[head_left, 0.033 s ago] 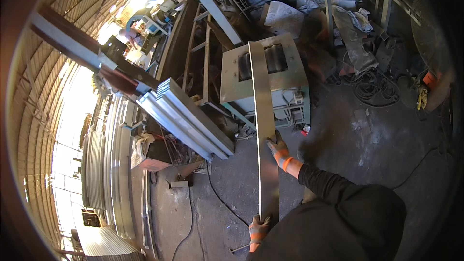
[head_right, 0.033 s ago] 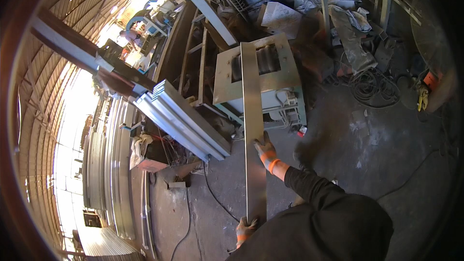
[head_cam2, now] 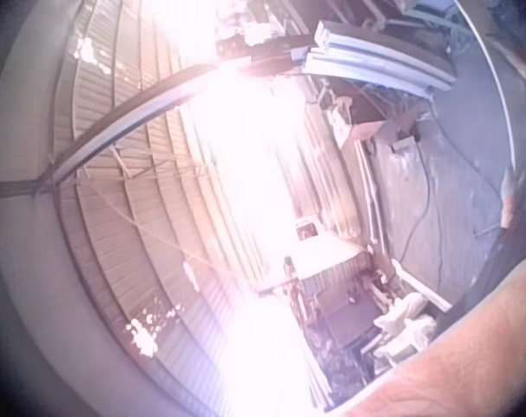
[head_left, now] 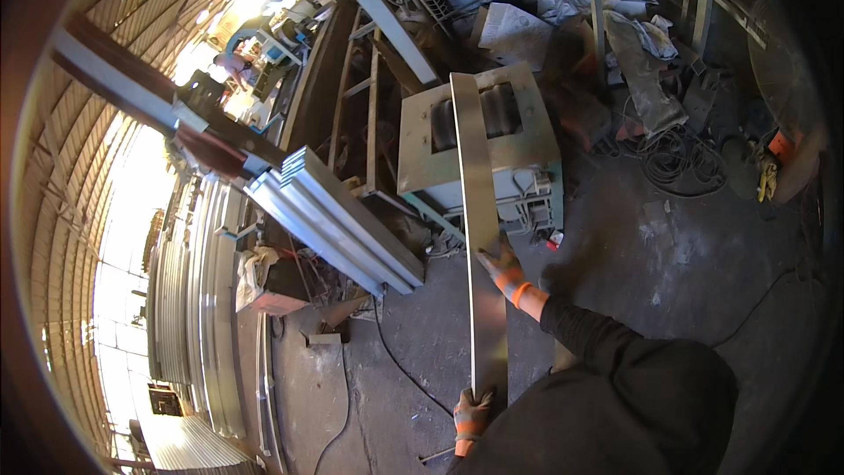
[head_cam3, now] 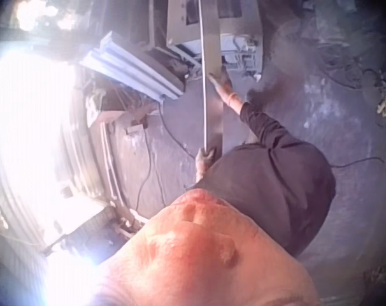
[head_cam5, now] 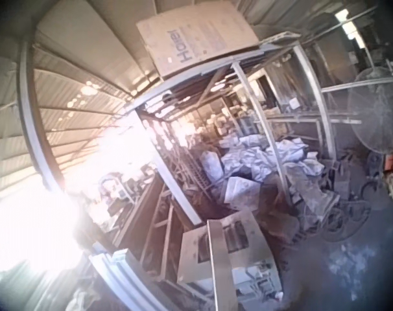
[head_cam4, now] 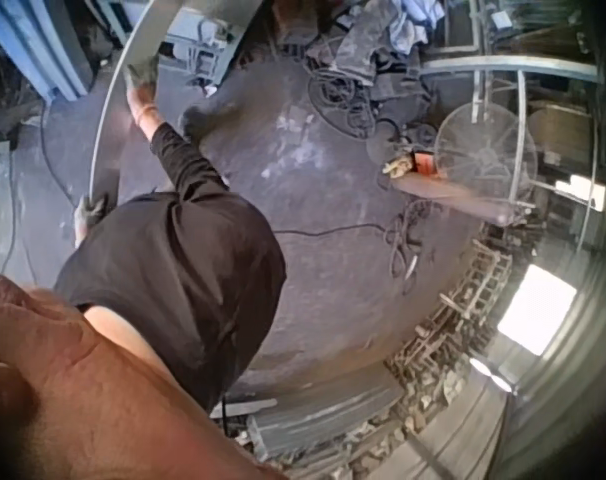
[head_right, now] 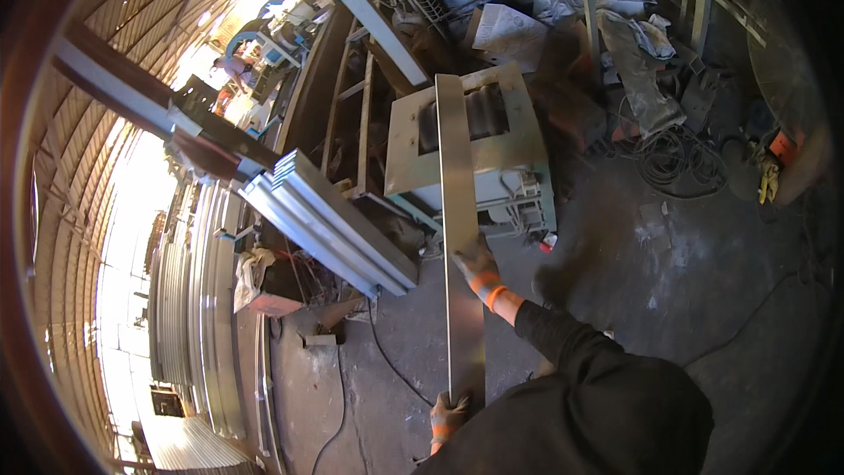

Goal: The person repeatedly feeds long metal profiles through a bench-mounted grinding or polishing machine, flipping them to treat different edges. After each pass, the person stacks the finished profiles against a nearby rack.

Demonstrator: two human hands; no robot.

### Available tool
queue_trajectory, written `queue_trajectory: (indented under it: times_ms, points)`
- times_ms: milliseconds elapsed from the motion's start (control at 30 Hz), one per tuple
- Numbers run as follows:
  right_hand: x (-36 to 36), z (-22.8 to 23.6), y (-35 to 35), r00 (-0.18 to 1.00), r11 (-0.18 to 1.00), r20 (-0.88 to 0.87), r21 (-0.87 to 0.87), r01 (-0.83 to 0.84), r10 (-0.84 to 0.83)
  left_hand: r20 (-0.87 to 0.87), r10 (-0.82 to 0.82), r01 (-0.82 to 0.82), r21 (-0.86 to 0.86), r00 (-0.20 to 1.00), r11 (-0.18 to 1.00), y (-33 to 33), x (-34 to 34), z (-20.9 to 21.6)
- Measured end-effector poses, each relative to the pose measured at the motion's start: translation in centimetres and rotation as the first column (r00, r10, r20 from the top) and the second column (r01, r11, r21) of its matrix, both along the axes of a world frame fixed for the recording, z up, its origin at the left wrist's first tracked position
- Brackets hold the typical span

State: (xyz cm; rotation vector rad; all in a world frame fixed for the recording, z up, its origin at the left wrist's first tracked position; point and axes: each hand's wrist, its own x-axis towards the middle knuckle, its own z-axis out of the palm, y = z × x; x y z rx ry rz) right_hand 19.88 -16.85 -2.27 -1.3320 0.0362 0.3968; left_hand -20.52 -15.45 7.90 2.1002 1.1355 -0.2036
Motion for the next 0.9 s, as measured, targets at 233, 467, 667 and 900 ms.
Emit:
queue_trajectory:
  times_ms: [233, 467, 667, 900]
  points:
    - [30.2, 2.2, 7.0, 0.768, 0.327, 0.46, -0.882, 0.339, 0.446, 0.171, 0.136, -0.06, -0.387, 0.976, 0.92, 5.5, 29.1, -6.9]
    - [53.9, 0.3, 10.7, 0.567, 0.247, 0.532, -0.828, 0.503, 0.629, 0.256, 0.235, -0.017, -0.641, 0.938, 0.768, 9.3, 53.4, -13.5]
    - [52.9, -0.1, 11.5, 0.626, 0.132, 0.391, -0.898, 0.419, 0.674, 0.279, 0.255, -0.015, -0.647, 0.926, 0.763, 9.2, 53.0, -13.4]
    - [34.4, 0.4, 8.2, 0.625, 0.168, 0.38, -0.913, 0.371, 0.682, 0.277, 0.231, -0.024, -0.593, 0.933, 0.805, 7.1, 34.0, -15.6]
